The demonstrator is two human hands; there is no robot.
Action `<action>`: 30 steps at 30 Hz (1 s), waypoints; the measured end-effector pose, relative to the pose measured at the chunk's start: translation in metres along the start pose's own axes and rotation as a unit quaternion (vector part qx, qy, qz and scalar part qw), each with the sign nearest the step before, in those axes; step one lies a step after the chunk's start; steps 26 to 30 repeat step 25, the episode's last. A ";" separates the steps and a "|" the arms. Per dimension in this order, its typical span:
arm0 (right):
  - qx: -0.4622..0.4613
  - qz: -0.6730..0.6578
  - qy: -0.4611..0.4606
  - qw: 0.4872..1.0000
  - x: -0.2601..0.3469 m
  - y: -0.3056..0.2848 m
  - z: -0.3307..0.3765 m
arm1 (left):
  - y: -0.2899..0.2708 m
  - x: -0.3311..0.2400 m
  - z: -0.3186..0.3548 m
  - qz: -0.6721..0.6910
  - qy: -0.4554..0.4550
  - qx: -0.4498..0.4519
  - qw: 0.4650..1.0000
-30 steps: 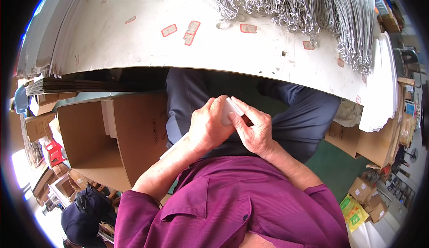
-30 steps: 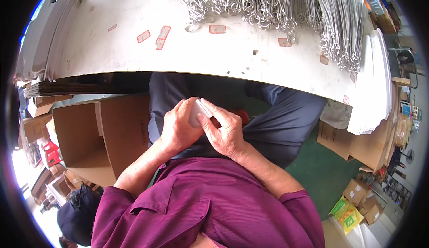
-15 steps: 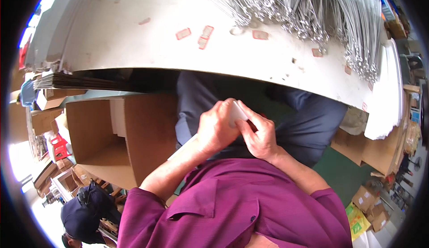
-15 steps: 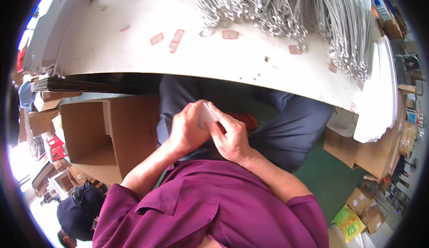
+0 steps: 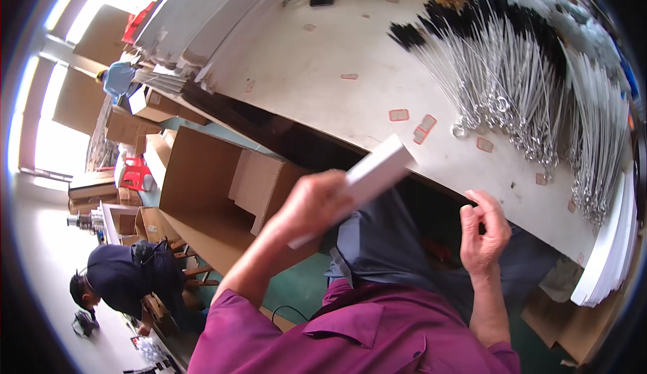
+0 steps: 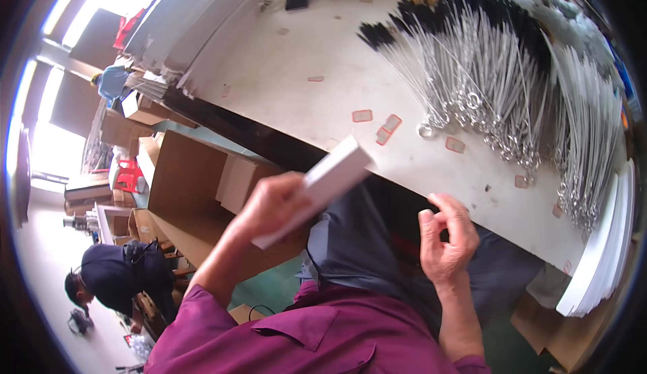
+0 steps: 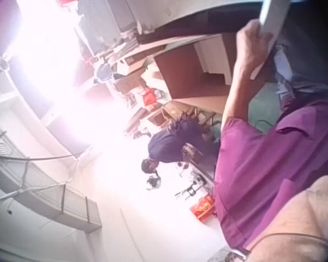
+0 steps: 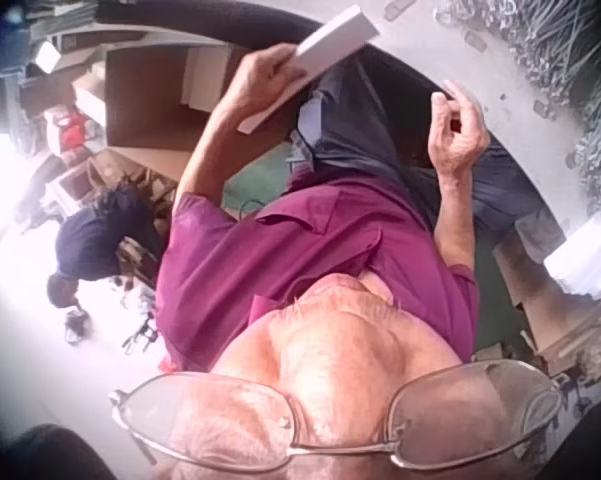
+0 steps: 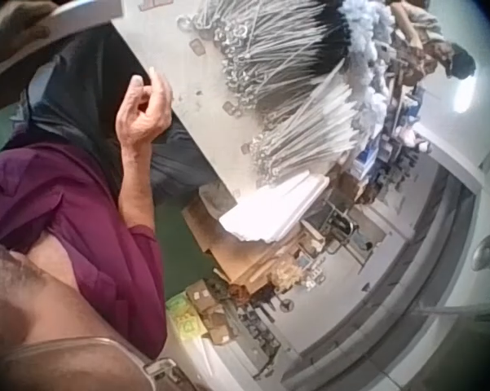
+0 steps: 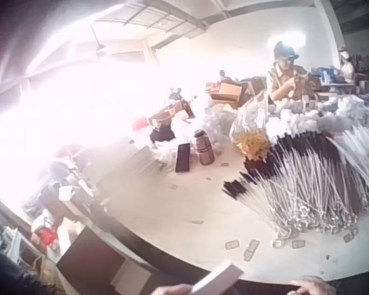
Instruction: Packaging brushes into white cardboard boxes.
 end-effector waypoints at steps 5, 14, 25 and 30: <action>-0.033 0.040 0.001 0.999 -0.033 0.007 -0.013 | -0.110 0.039 -0.057 -0.282 -0.051 -0.179 0.941; -0.042 0.155 -0.092 0.983 -0.040 0.023 -0.010 | -0.242 0.131 -0.153 -0.407 -0.169 -0.217 0.871; -0.050 0.184 -0.063 0.980 -0.046 0.031 -0.007 | -0.288 0.183 -0.191 -0.475 -0.134 -0.281 0.823; -0.050 0.184 -0.063 0.980 -0.046 0.031 -0.007 | -0.288 0.183 -0.191 -0.475 -0.134 -0.281 0.823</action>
Point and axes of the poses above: each hand's wrist, its own z-axis away from the middle knuckle, its own y-axis out of the palm, x = y × z, the point moved 4 cm from there along -z, towards the middle knuckle, and after that the axes turned 1 degree about x, right-handed, at the moved point
